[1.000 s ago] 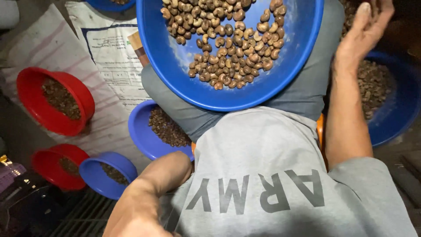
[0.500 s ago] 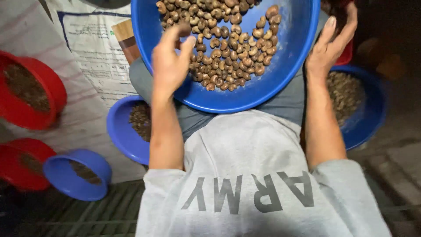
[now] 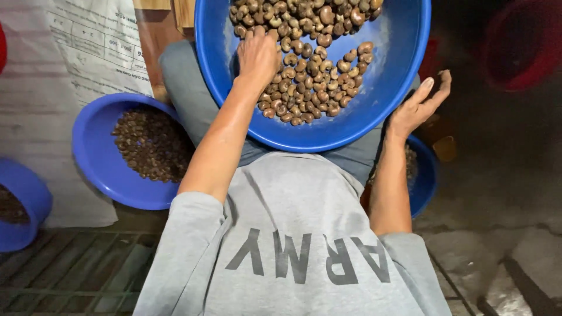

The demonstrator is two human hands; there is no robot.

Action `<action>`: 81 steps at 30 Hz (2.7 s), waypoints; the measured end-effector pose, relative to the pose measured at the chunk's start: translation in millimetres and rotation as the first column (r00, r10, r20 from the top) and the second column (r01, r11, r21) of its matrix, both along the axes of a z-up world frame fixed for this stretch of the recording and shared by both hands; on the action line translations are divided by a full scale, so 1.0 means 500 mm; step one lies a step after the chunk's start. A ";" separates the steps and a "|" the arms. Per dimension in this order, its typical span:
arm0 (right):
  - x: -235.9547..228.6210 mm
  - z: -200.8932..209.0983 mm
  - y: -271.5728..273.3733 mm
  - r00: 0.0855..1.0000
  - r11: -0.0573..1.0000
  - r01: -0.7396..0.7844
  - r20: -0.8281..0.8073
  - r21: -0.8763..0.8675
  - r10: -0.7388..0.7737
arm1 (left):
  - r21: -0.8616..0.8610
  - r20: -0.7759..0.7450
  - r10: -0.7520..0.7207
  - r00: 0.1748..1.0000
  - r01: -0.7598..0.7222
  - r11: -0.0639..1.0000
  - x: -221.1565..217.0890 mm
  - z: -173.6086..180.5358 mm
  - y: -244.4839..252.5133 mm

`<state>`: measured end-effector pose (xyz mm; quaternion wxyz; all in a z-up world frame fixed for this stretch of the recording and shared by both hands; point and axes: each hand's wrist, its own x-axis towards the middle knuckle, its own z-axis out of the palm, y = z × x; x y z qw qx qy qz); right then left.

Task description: Manually sorting cashew nuts by picking them from a large basin and placing them into separate containers based on quality or type.

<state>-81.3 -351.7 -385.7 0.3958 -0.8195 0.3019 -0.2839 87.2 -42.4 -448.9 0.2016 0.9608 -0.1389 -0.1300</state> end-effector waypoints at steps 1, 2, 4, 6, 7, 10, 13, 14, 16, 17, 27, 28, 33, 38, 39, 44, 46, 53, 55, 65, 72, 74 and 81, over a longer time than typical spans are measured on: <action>-0.003 0.010 0.003 1.000 1.000 -0.009 0.004 -0.007 0.009 | -0.007 0.004 0.009 1.000 -0.009 1.000 -0.004 0.025 0.001; -0.004 0.018 0.008 0.999 0.999 -0.020 0.040 -0.032 0.022 | -0.057 -0.069 0.061 0.996 -0.065 0.996 -0.004 0.050 0.004; 0.006 0.054 0.034 0.996 0.998 -0.035 0.074 -0.059 0.040 | -0.105 -0.147 0.111 0.983 -0.127 0.986 -0.001 0.117 0.014; 0.019 0.109 0.078 0.980 0.982 -0.149 0.113 -0.118 0.163 | -0.344 -0.493 0.208 0.845 -0.410 0.845 0.003 0.202 0.026; 0.034 0.142 0.107 0.981 0.982 -0.150 0.108 -0.117 0.163 | -0.342 -0.497 0.209 0.842 -0.411 0.845 0.001 0.199 0.034; 0.093 0.203 0.181 0.913 0.890 -0.394 0.015 -0.230 0.408 | -0.513 -0.651 0.240 0.720 -0.650 0.561 0.007 0.205 0.053; 0.145 0.153 0.231 0.712 0.674 -0.702 -0.209 -0.230 0.671 | -0.585 -0.729 0.159 0.666 -0.727 0.360 0.009 0.223 0.062; 0.158 0.118 0.246 0.580 0.544 -0.812 -0.409 -0.213 0.705 | -0.611 -0.737 0.116 0.666 -0.730 0.307 0.007 0.227 0.064; 0.172 0.054 0.273 0.418 0.401 -0.901 -0.588 -0.167 0.692 | -0.636 -0.740 0.073 0.669 -0.731 0.249 0.006 0.219 0.069; 0.173 0.026 0.285 0.384 0.349 -0.917 -0.655 -0.191 0.651 | -0.641 -0.753 0.024 0.657 -0.742 0.200 0.008 0.207 0.073; 0.116 -0.011 0.302 0.278 0.314 -0.943 -0.778 -0.109 0.563 | -0.283 -0.548 0.231 0.804 -0.438 0.853 0.015 0.177 0.019; 0.112 -0.004 0.297 0.275 0.311 -0.944 -0.782 -0.110 0.560 | -0.288 -0.550 0.231 0.802 -0.442 0.850 0.005 0.157 0.011; 0.133 0.058 0.292 0.438 0.392 -0.895 -0.589 -0.215 0.679 | -0.025 0.019 -0.046 0.999 0.046 0.999 -0.016 0.029 -0.028; 0.201 0.075 0.295 0.617 0.524 -0.786 -0.474 -0.329 0.628 | -0.036 -0.072 -0.005 0.997 0.003 0.999 -0.012 0.025 -0.026; 0.213 0.061 0.294 0.648 0.559 -0.759 -0.478 -0.334 0.593 | -0.050 -0.155 0.009 0.988 -0.017 0.999 -0.010 0.023 -0.024; 0.243 0.031 0.321 0.648 0.729 -0.682 -0.511 -0.058 0.565 | -0.291 -0.437 0.244 0.866 -0.392 0.873 0.009 0.138 0.010; 0.244 0.003 0.320 0.647 0.813 -0.556 -0.524 0.175 0.555 | -0.351 -0.557 0.283 0.780 -0.531 0.771 0.022 0.186 0.024; 0.232 0.018 0.300 0.693 0.680 -0.700 -0.442 -0.218 0.571 | -0.676 -0.719 -0.190 0.668 -0.736 -0.031 0.031 0.208 0.050; 0.232 0.034 0.290 0.682 0.768 -0.638 -0.427 0.051 0.594 | -0.687 -0.678 -0.267 0.685 -0.720 -0.102 0.027 0.216 0.057; 0.243 0.091 0.210 0.895 0.522 -0.178 -0.084 0.834 0.438 | -0.661 -0.750 -0.068 0.658 -0.742 0.110 0.025 0.204 0.030; 0.256 0.011 0.267 0.402 0.650 -0.736 -0.649 0.191 0.646 | -0.547 -0.685 0.098 0.722 -0.599 0.585 0.018 0.137 0.010; 0.239 0.025 0.273 0.444 0.658 -0.729 -0.600 0.191 0.666 | -0.508 -0.531 0.118 0.839 -0.426 0.748 0.008 0.098 0.008; 0.206 0.068 0.229 0.726 0.778 -0.627 -0.395 -0.044 0.563 | -0.270 -0.137 -0.005 0.991 -0.033 0.962 -0.012 0.036 -0.014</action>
